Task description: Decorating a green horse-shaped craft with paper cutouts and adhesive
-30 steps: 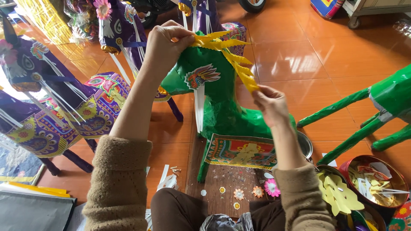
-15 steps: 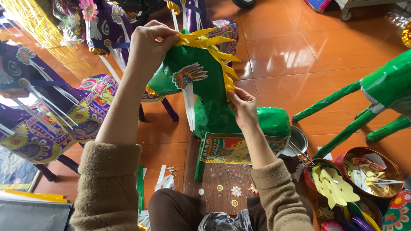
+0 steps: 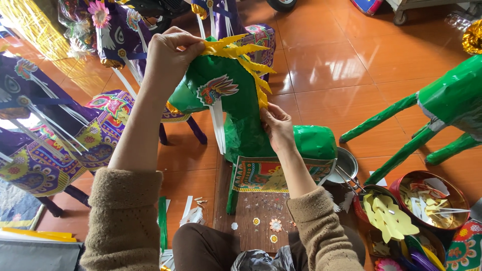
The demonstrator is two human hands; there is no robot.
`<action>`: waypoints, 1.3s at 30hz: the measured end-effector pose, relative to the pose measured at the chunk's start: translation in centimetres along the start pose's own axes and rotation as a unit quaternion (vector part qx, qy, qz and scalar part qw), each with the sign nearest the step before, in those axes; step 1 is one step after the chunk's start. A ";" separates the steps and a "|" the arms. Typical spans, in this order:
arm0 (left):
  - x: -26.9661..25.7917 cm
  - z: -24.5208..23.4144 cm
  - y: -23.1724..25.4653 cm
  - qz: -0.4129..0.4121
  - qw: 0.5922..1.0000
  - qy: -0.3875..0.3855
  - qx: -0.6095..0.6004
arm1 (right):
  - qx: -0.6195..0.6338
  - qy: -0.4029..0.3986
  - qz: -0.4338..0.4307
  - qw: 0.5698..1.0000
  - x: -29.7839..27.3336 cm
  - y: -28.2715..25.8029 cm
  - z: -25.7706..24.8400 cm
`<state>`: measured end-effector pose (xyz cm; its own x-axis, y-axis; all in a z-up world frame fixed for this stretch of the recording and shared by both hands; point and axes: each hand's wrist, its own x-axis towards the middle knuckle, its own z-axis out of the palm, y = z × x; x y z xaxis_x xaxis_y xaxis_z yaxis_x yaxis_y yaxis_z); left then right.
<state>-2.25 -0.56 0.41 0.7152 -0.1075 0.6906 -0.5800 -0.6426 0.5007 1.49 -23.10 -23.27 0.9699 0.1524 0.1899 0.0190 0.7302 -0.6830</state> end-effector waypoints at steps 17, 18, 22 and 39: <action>-0.1 -0.1 0.0 -0.003 1.000 0.001 -0.003 | -0.014 -0.053 -0.016 0.998 -1.2 -2.1 1.1; -0.1 -0.1 0.0 0.004 1.000 -0.003 -0.006 | -0.025 -0.050 -0.021 0.998 -1.3 -2.5 1.4; 0.0 0.1 -0.3 -0.001 1.000 0.004 -0.001 | -0.018 -0.026 -0.097 0.995 -1.5 -1.9 2.2; -0.1 -0.2 -0.1 -0.007 0.999 -0.006 -0.048 | -0.131 -0.032 -0.191 0.972 -2.3 -2.3 5.0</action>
<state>-2.31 -0.29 0.42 0.7280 -0.1081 0.6770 -0.6039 -0.5685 0.5586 -1.94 -21.86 -18.60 0.8629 -0.0499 0.5029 0.4446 0.5482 -0.7084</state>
